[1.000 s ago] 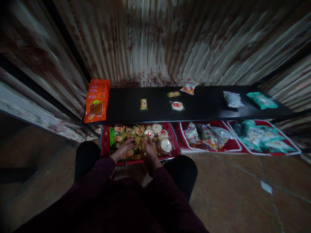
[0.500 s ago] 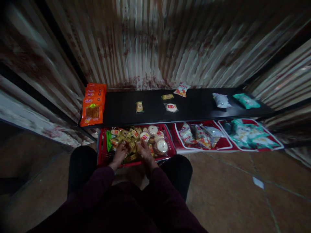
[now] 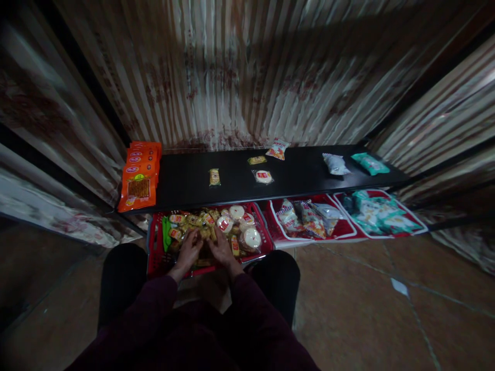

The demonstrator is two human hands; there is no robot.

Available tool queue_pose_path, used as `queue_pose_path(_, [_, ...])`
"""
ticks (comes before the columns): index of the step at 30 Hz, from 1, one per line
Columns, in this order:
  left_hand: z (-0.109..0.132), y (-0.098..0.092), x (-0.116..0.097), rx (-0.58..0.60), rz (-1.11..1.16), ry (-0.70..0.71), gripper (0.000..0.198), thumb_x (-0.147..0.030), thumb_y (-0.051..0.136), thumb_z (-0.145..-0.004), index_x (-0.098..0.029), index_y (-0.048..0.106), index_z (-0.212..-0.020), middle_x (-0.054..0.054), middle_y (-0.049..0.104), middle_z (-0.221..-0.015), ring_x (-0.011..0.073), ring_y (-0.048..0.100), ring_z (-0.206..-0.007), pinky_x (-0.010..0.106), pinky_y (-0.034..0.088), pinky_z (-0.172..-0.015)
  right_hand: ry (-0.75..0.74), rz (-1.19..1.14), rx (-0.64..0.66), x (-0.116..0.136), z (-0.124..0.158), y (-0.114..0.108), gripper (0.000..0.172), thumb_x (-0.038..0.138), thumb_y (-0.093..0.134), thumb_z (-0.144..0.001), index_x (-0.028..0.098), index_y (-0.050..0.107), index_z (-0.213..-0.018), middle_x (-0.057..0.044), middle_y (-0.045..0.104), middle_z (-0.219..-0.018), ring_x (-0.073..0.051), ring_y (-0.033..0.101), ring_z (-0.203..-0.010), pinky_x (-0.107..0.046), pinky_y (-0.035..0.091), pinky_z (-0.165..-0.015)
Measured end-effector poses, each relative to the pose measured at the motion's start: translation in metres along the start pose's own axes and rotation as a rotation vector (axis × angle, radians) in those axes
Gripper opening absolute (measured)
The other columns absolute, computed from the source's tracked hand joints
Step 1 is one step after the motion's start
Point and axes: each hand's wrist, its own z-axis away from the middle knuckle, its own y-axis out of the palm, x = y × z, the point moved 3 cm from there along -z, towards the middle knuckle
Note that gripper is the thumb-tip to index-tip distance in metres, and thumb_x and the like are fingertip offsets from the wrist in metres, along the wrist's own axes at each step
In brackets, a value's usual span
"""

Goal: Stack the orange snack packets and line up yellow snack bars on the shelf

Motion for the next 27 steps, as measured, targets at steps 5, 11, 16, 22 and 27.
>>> queue_pose_path(5, [0.003,-0.003,0.011,0.066,-0.119,0.001,0.061,-0.020,0.054,-0.074,-0.013,0.044,-0.134,0.012,0.028,-0.152,0.0229,0.025,-0.141,0.033,0.027,-0.112,-0.151,0.208,0.031,0.008,-0.001,-0.007,0.058,0.044,0.058,-0.078,0.021,0.050,-0.131,-0.010,0.046,-0.140,-0.026,0.037,-0.134,-0.043,0.032,-0.109])
queue_pose_path(11, [0.013,-0.001,0.022,0.126,-0.224,0.050,0.065,-0.022,0.052,-0.076,-0.011,0.037,-0.139,0.014,0.030,-0.151,0.0206,0.026,-0.140,0.031,0.022,-0.114,-0.075,0.591,-0.402,0.005,0.000,-0.096,0.046,0.028,0.048,-0.082,0.013,0.055,-0.125,-0.016,0.047,-0.137,-0.030,0.035,-0.133,-0.047,0.027,-0.110])
queue_pose_path(16, [0.015,0.007,0.028,0.196,-0.281,0.061,0.072,-0.027,0.052,-0.077,-0.007,0.029,-0.142,0.017,0.036,-0.147,0.0228,0.031,-0.138,0.031,0.024,-0.113,0.174,0.623,-0.241,-0.020,-0.005,-0.126,0.054,0.030,0.054,-0.079,0.010,0.050,-0.129,-0.021,0.056,-0.126,-0.030,0.056,-0.114,-0.040,0.041,-0.097])
queue_pose_path(22, [0.012,0.008,0.028,0.153,-0.317,0.054,0.065,-0.026,0.050,-0.077,-0.009,0.036,-0.138,0.017,0.040,-0.144,0.0229,0.036,-0.135,0.030,0.026,-0.112,0.273,0.587,-0.166,-0.032,-0.027,-0.121,0.052,0.042,0.059,-0.079,0.021,0.054,-0.126,-0.014,0.065,-0.114,-0.030,0.062,-0.107,-0.036,0.045,-0.085])
queue_pose_path(27, [0.011,0.008,0.028,0.135,-0.332,0.060,0.061,-0.025,0.048,-0.078,-0.007,0.039,-0.136,0.018,0.043,-0.142,0.0240,0.039,-0.133,0.031,0.027,-0.111,0.234,0.602,-0.104,-0.029,-0.031,-0.097,0.053,0.051,0.053,-0.083,0.020,0.053,-0.126,-0.015,0.066,-0.111,-0.029,0.063,-0.102,-0.039,0.046,-0.084])
